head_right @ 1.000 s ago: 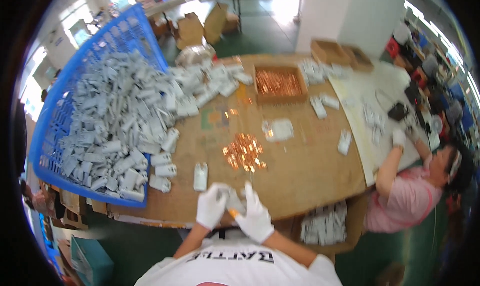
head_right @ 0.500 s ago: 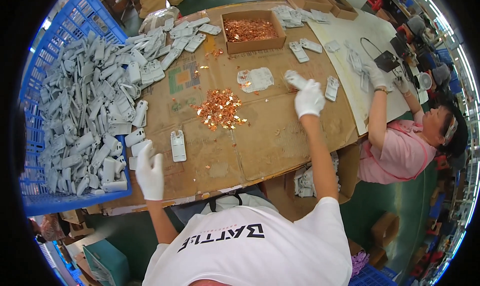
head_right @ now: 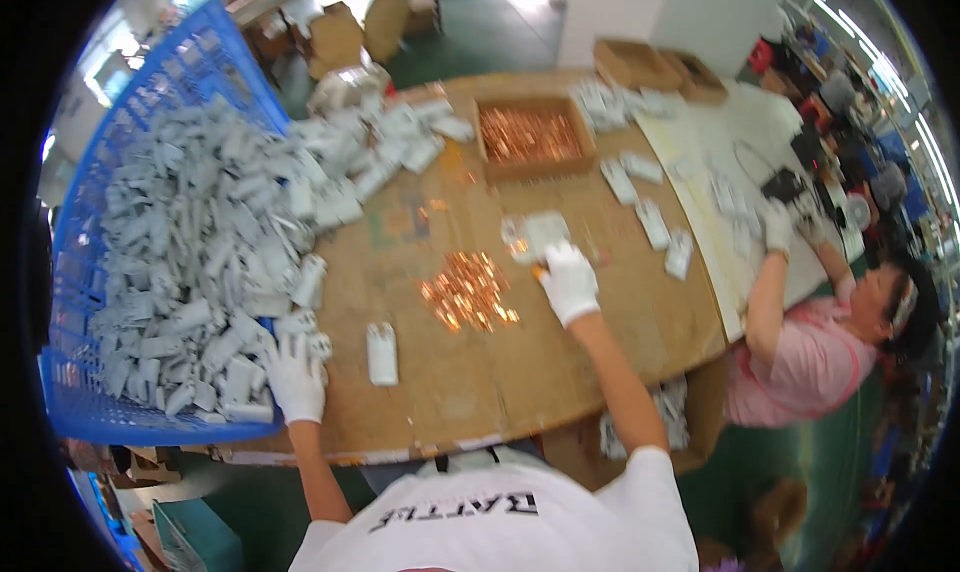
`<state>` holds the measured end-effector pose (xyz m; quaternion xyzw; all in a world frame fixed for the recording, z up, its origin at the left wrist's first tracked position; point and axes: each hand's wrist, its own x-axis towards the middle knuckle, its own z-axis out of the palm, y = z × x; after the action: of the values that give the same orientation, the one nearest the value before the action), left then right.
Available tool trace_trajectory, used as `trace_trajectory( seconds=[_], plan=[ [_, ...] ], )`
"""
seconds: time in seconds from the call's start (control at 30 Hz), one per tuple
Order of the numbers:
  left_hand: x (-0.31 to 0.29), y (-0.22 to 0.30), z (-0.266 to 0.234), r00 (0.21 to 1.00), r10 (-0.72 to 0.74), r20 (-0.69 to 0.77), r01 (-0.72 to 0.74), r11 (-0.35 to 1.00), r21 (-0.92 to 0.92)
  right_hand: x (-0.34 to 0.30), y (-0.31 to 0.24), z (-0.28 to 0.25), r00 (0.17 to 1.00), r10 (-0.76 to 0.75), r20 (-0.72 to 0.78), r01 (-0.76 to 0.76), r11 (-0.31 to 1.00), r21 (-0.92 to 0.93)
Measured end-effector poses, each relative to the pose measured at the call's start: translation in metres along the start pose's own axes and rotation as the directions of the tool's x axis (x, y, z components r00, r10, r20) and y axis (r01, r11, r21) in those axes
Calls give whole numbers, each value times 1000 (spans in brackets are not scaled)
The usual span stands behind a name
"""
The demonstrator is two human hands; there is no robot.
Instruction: The person assembles small metal components into white plastic electronic housings by hand at a factory workbench.
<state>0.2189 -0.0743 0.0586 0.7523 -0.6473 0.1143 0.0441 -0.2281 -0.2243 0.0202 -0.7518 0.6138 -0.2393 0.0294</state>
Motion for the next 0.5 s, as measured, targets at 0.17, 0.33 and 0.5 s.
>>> trace_trajectory(
  seconds=[0.17,0.33,0.5],
  plan=[
    [0,9,24,994,-111,13,111,965,-237,-4,2,-2,984,145,105,-146,989,4],
    [5,5,16,993,-111,-27,103,972,-212,11,-15,-4,962,182,205,-140,970,-200],
    [20,-4,13,988,8,152,16,987,-161,22,-16,-8,959,90,270,-14,963,-270]
  ],
)
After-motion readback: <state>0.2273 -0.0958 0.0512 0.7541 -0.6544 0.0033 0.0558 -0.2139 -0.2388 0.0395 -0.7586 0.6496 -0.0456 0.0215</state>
